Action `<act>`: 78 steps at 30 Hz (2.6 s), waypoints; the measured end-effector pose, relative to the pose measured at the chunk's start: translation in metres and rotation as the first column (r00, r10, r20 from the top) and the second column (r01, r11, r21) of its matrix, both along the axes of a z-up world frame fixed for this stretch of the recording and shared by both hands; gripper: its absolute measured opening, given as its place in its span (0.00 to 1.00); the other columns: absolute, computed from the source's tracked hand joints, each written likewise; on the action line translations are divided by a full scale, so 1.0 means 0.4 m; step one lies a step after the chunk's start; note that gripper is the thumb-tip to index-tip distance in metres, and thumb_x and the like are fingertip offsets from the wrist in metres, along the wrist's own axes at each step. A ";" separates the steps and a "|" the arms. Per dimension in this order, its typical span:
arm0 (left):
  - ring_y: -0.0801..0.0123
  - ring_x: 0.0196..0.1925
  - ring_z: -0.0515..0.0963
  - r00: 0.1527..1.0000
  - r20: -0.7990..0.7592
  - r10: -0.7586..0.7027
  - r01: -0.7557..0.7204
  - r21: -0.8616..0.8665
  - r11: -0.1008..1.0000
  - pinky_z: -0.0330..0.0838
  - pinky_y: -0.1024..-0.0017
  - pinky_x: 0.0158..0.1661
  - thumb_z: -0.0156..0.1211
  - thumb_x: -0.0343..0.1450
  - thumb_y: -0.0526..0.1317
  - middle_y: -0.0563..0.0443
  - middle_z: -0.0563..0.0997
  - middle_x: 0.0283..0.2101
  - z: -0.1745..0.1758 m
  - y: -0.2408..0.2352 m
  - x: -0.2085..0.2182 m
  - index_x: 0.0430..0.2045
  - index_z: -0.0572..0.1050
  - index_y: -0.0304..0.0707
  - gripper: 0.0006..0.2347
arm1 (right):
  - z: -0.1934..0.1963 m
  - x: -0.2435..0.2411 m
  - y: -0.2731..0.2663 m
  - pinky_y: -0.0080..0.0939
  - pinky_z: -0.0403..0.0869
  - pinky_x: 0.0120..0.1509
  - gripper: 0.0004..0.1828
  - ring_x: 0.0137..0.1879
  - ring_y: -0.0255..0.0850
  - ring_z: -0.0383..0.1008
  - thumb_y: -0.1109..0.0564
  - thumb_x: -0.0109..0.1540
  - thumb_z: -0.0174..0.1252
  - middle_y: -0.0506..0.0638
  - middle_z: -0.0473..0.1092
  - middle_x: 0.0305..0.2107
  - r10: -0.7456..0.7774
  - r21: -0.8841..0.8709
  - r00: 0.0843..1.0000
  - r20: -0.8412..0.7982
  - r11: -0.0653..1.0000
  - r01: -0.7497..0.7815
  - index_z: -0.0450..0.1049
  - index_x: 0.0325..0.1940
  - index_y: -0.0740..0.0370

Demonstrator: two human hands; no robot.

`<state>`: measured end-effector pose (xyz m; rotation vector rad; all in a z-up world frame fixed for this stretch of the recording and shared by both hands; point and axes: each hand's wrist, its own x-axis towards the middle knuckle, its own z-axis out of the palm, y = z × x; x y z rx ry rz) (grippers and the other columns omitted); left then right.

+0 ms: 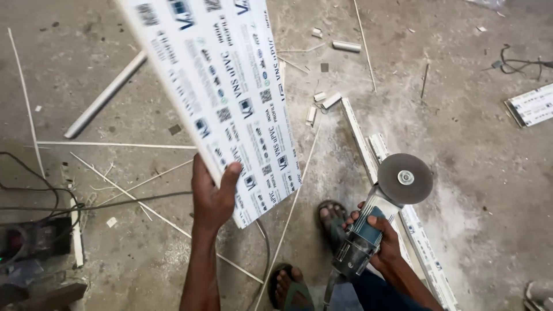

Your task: The person cuts a length of PVC window profile on a workbench using a utility knife, then carries the cut pieces to a stack of finished frames on the floor. They then pick up an angle grinder and grind the edge of a profile piece laid on the floor, repositioning the piece between passes.

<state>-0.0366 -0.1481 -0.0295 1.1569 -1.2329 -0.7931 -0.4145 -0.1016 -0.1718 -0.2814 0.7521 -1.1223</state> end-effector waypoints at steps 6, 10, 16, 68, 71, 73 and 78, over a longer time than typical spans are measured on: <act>0.66 0.45 0.81 0.980 -0.175 -0.092 0.119 0.148 0.982 0.78 0.66 0.47 0.60 0.74 0.44 0.40 0.82 0.46 -0.270 -0.152 -0.108 0.54 0.68 0.25 0.20 | 0.030 -0.070 0.156 0.57 0.73 0.57 0.33 0.49 0.52 0.74 0.51 0.56 0.58 0.57 0.69 0.41 -0.092 0.062 0.991 -0.092 0.993 0.098 0.60 0.64 0.60; 0.67 0.51 0.82 0.959 -0.285 0.001 0.060 0.205 0.977 0.76 0.68 0.52 0.61 0.73 0.44 0.40 0.82 0.51 -0.461 -0.248 -0.199 0.54 0.69 0.25 0.21 | -0.137 -0.149 0.169 0.60 0.75 0.58 0.34 0.50 0.57 0.74 0.56 0.56 0.58 0.63 0.69 0.40 -0.077 -0.018 0.993 -0.085 0.997 0.076 0.60 0.65 0.66; 0.63 0.51 0.81 0.910 -0.409 0.067 0.079 0.329 0.941 0.75 0.66 0.51 0.65 0.73 0.44 0.39 0.81 0.52 -0.684 -0.243 -0.239 0.54 0.72 0.24 0.21 | -0.128 -0.142 0.186 0.58 0.74 0.58 0.31 0.49 0.53 0.73 0.54 0.59 0.58 0.58 0.69 0.41 -0.088 0.280 0.991 0.103 0.958 0.056 0.59 0.64 0.64; 0.43 0.65 0.63 0.871 0.458 0.178 -0.464 0.646 0.606 0.58 0.50 0.63 0.78 0.61 0.46 0.32 0.63 0.62 -0.676 -0.034 -0.463 0.64 0.57 0.29 0.41 | -0.162 -0.278 0.120 0.59 0.73 0.65 0.29 0.52 0.51 0.75 0.55 0.60 0.61 0.58 0.71 0.42 -0.181 0.129 0.976 -0.123 0.972 0.196 0.64 0.62 0.69; 0.45 0.64 0.64 0.874 0.430 0.228 -0.476 0.660 0.581 0.59 0.52 0.62 0.79 0.59 0.45 0.32 0.63 0.60 -0.658 -0.047 -0.456 0.63 0.57 0.28 0.42 | -0.171 -0.281 0.123 0.58 0.73 0.67 0.28 0.52 0.51 0.75 0.55 0.60 0.60 0.58 0.71 0.42 -0.177 0.154 0.981 -0.081 0.970 0.188 0.64 0.62 0.68; 0.46 0.64 0.64 0.874 0.413 0.256 -0.481 0.662 0.574 0.60 0.52 0.62 0.79 0.58 0.44 0.32 0.63 0.59 -0.668 -0.051 -0.441 0.63 0.57 0.28 0.42 | -0.173 -0.273 0.120 0.58 0.73 0.67 0.27 0.52 0.51 0.75 0.55 0.61 0.60 0.58 0.71 0.42 -0.159 0.164 0.986 -0.057 0.972 0.166 0.64 0.61 0.68; 0.63 0.48 0.82 0.921 -0.113 0.372 -0.120 0.828 0.548 0.80 0.67 0.49 0.71 0.62 0.38 0.38 0.79 0.48 -0.656 -0.073 -0.390 0.56 0.62 0.28 0.30 | -0.177 -0.256 0.115 0.59 0.74 0.64 0.28 0.51 0.51 0.75 0.55 0.60 0.60 0.59 0.71 0.41 -0.112 0.137 0.986 -0.123 0.982 0.129 0.63 0.61 0.70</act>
